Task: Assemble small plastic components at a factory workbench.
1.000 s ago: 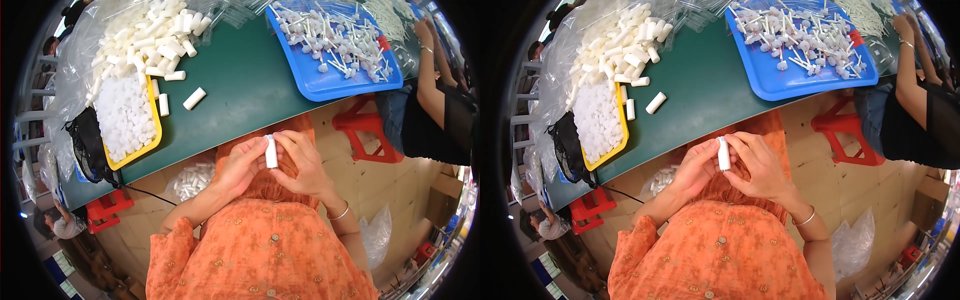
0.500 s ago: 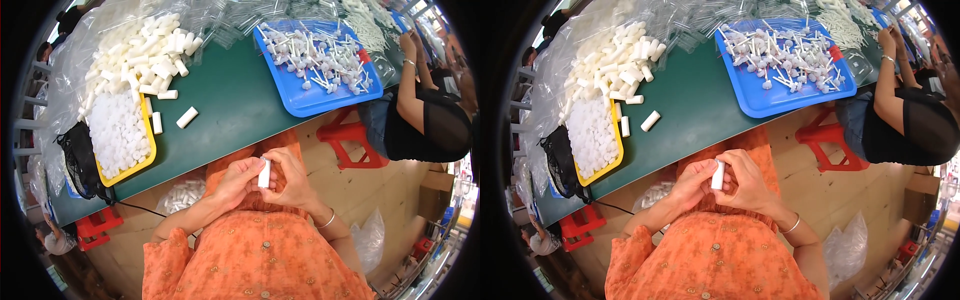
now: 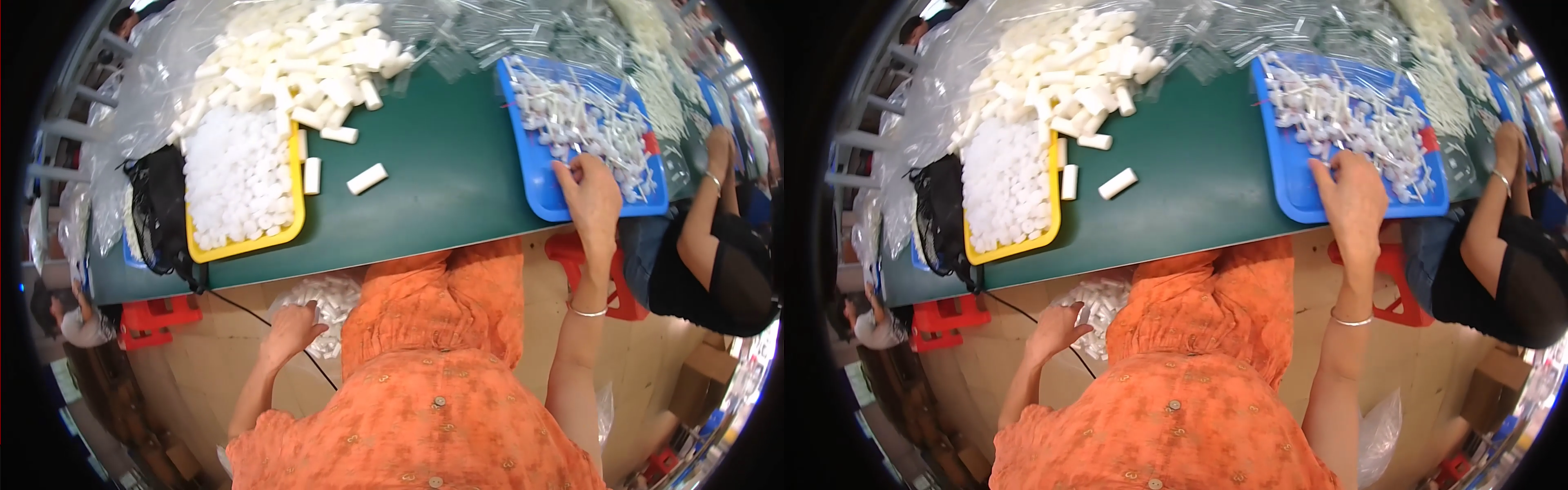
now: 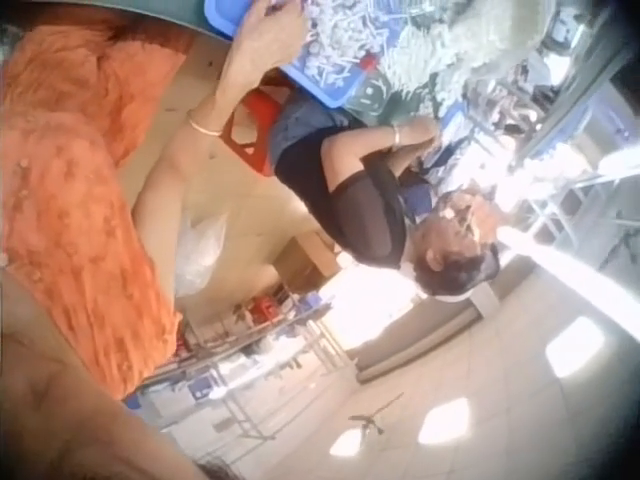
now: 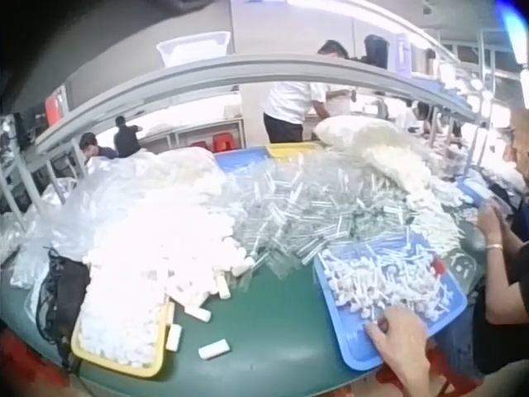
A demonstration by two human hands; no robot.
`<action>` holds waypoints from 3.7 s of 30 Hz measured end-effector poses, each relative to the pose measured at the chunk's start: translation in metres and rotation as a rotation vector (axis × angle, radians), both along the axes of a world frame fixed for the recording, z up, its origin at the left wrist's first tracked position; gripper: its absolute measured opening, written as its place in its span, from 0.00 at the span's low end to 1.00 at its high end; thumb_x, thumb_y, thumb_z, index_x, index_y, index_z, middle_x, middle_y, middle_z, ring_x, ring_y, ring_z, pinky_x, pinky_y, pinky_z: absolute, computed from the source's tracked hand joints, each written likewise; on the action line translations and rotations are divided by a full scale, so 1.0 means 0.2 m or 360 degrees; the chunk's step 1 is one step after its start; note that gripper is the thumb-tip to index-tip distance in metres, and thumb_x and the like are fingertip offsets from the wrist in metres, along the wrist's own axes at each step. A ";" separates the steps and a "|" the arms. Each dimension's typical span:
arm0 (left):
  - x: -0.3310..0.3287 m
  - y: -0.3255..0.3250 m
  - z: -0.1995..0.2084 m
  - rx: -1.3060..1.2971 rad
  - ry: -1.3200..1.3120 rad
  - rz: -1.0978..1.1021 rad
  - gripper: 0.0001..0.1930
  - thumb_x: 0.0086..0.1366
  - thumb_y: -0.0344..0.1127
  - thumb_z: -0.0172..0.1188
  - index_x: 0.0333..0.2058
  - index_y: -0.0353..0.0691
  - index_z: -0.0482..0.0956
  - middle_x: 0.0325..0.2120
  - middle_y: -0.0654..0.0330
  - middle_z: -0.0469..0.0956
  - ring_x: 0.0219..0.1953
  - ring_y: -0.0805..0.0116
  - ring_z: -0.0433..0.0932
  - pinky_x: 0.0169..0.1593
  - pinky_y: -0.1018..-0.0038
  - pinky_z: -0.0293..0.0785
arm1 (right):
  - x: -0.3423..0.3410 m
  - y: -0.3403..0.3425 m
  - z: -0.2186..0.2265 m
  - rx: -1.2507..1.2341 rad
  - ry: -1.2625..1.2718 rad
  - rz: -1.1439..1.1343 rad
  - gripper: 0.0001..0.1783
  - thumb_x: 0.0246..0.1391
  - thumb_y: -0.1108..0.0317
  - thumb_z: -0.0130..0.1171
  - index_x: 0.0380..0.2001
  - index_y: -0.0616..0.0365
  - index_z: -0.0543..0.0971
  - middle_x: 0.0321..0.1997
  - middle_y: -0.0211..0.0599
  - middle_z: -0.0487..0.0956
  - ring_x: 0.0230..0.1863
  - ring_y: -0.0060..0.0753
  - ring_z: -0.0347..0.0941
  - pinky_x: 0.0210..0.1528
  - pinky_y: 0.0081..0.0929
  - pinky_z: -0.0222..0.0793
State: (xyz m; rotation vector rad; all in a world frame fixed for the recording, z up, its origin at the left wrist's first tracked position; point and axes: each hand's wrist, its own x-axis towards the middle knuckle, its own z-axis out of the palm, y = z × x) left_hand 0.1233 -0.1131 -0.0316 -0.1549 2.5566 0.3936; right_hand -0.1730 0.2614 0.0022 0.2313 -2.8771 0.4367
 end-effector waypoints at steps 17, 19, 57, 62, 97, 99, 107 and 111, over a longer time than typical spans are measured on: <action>-0.83 0.35 0.25 0.1177 0.0707 0.0295 0.11 0.67 0.31 0.55 0.47 0.37 0.75 0.28 0.56 0.79 0.27 0.64 0.77 0.32 0.71 0.73 | 0.37 -0.16 0.02 -0.2618 -0.0951 0.0561 0.13 0.57 0.75 0.59 0.46 0.65 0.77 0.43 0.40 0.78 0.37 0.25 0.76 0.37 0.20 0.77; -0.82 0.40 0.23 0.1518 0.0431 0.0427 0.12 0.71 0.34 0.51 0.50 0.38 0.75 0.25 0.65 0.76 0.25 0.80 0.71 0.29 0.80 0.68 | 0.38 -0.25 -0.01 -0.2781 -0.1244 0.0541 0.17 0.57 0.75 0.59 0.50 0.67 0.76 0.46 0.42 0.78 0.41 0.26 0.76 0.40 0.21 0.79; -0.84 0.57 0.18 0.1393 0.1071 0.0236 0.15 0.63 0.21 0.57 0.49 0.36 0.77 0.30 0.58 0.81 0.23 0.74 0.77 0.26 0.79 0.73 | 0.50 -0.37 -0.14 -0.3067 -0.1116 0.0397 0.13 0.61 0.75 0.56 0.49 0.63 0.74 0.53 0.54 0.77 0.43 0.35 0.81 0.41 0.24 0.82; -0.85 0.54 0.21 0.1361 0.0967 0.0180 0.10 0.65 0.22 0.56 0.44 0.34 0.81 0.31 0.60 0.82 0.24 0.77 0.77 0.27 0.83 0.72 | 0.50 -0.36 -0.14 -0.2845 -0.0964 0.0545 0.13 0.59 0.77 0.58 0.47 0.65 0.74 0.52 0.54 0.77 0.43 0.36 0.81 0.41 0.23 0.81; -1.80 0.31 0.19 -0.0179 0.1957 -0.1165 0.08 0.55 0.27 0.59 0.35 0.41 0.74 0.37 0.57 0.72 0.41 0.59 0.71 0.43 0.65 0.69 | 0.46 -0.35 -0.02 -0.1315 -0.0114 0.0671 0.11 0.49 0.78 0.65 0.38 0.62 0.79 0.36 0.37 0.80 0.34 0.30 0.75 0.36 0.24 0.71; -1.56 0.41 0.28 0.0755 0.1671 -0.0643 0.17 0.52 0.23 0.60 0.42 0.39 0.71 0.44 0.56 0.76 0.42 0.55 0.76 0.46 0.63 0.73 | 0.43 -0.30 0.00 -0.1432 -0.0149 0.0601 0.11 0.49 0.79 0.65 0.39 0.62 0.79 0.36 0.36 0.80 0.34 0.27 0.74 0.36 0.22 0.69; -0.98 0.49 0.27 0.1933 0.0066 0.0042 0.17 0.69 0.27 0.52 0.56 0.34 0.69 0.43 0.59 0.76 0.45 0.75 0.74 0.47 0.77 0.73 | 0.43 -0.26 -0.01 -0.1709 -0.0377 0.0753 0.12 0.52 0.81 0.62 0.41 0.64 0.80 0.38 0.36 0.79 0.37 0.24 0.73 0.37 0.19 0.68; -0.93 0.48 0.21 0.1914 0.0049 0.0074 0.17 0.69 0.29 0.54 0.55 0.34 0.71 0.44 0.60 0.76 0.44 0.75 0.74 0.47 0.77 0.72 | 0.47 -0.25 -0.03 -0.1442 -0.0510 0.0786 0.09 0.52 0.79 0.63 0.39 0.63 0.81 0.38 0.37 0.79 0.36 0.28 0.75 0.35 0.22 0.70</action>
